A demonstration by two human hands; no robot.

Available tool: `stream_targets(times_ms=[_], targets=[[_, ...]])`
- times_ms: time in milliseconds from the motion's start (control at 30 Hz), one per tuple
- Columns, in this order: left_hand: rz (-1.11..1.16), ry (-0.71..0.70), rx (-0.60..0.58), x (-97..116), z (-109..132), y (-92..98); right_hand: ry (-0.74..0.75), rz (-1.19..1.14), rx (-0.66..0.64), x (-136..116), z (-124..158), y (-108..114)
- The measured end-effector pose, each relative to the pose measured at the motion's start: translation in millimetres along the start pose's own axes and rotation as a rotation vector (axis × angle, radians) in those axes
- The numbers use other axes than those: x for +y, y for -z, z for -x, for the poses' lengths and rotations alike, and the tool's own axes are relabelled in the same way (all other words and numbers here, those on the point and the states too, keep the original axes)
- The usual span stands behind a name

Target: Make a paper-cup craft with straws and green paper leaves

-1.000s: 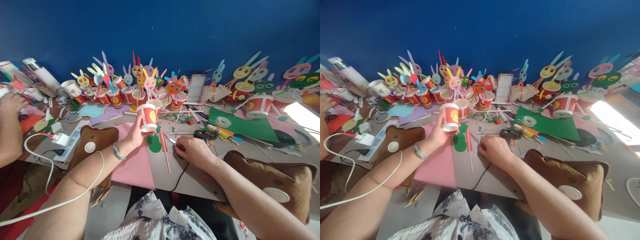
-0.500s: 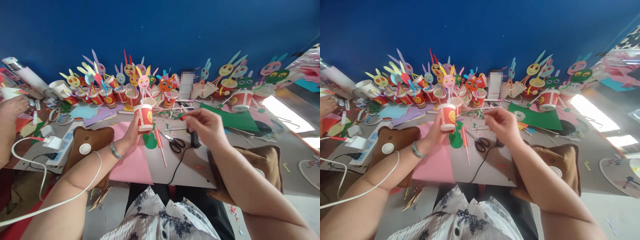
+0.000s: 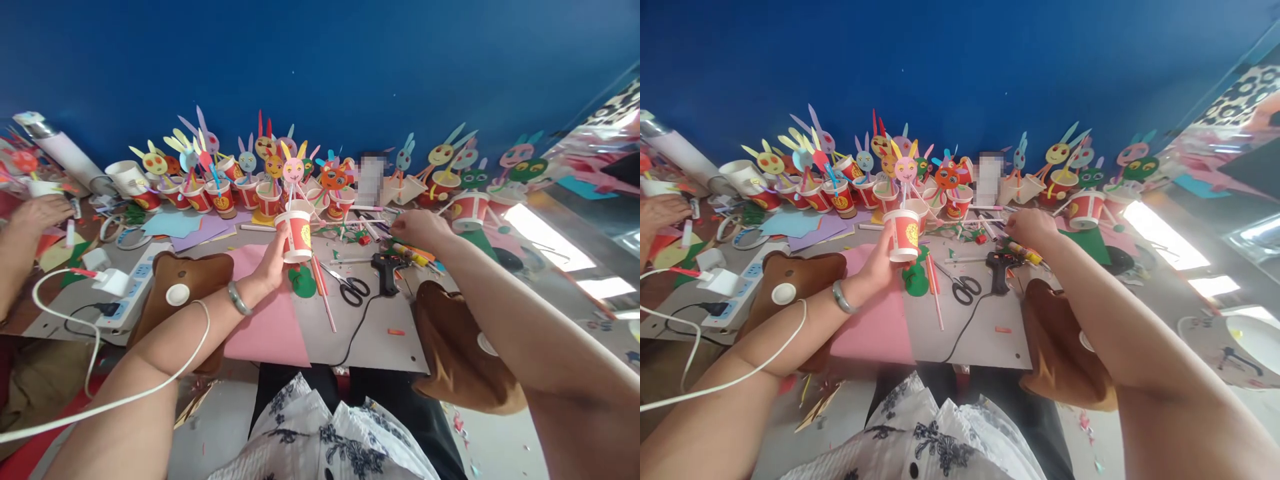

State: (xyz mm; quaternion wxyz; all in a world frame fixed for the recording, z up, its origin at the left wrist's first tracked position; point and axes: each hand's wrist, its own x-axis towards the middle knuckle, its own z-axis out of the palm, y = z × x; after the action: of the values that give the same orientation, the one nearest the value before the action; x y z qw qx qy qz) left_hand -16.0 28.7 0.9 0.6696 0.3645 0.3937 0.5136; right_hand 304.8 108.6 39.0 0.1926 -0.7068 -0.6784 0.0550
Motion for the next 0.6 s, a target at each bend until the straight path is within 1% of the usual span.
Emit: stream_targets(times_ms=[100, 167, 233, 333, 433, 500, 567, 600], targets=[[-0.010, 0.027, -0.044, -1.8, -0.7, 0.0, -0.040, 0.026, -0.026, 7.0, -21.7, -19.9], [-0.001, 0.044, -0.096, -2.9, -0.4, 0.4, -0.071, 0.049, -0.056, 8.6, -31.3, -29.7], [0.005, 0.025, -0.141, -3.2, 1.2, 0.7, -0.107, 0.075, -0.095, 9.3, -38.1, -37.1], [-0.041, -0.092, -0.188, -1.8, 5.5, -0.2, -0.160, 0.097, -0.148, 9.5, -43.8, -44.7], [-0.148, -0.221, -0.316, -0.8, 7.7, -0.7, -0.185, 0.085, -0.165, 8.4, -43.7, -48.1], [-0.211, -0.278, -0.389, -3.3, 6.2, 1.1, -0.175, 0.053, -0.146, 6.3, -41.3, -47.8], [-0.285, -0.360, -0.394, -8.5, 3.1, 5.0, -0.135, 0.001, -0.098, 2.5, -38.6, -45.4], [-0.331, -0.405, -0.368, -11.5, 1.4, 7.5, -0.101, -0.032, -0.060, -0.3, -37.5, -43.5]])
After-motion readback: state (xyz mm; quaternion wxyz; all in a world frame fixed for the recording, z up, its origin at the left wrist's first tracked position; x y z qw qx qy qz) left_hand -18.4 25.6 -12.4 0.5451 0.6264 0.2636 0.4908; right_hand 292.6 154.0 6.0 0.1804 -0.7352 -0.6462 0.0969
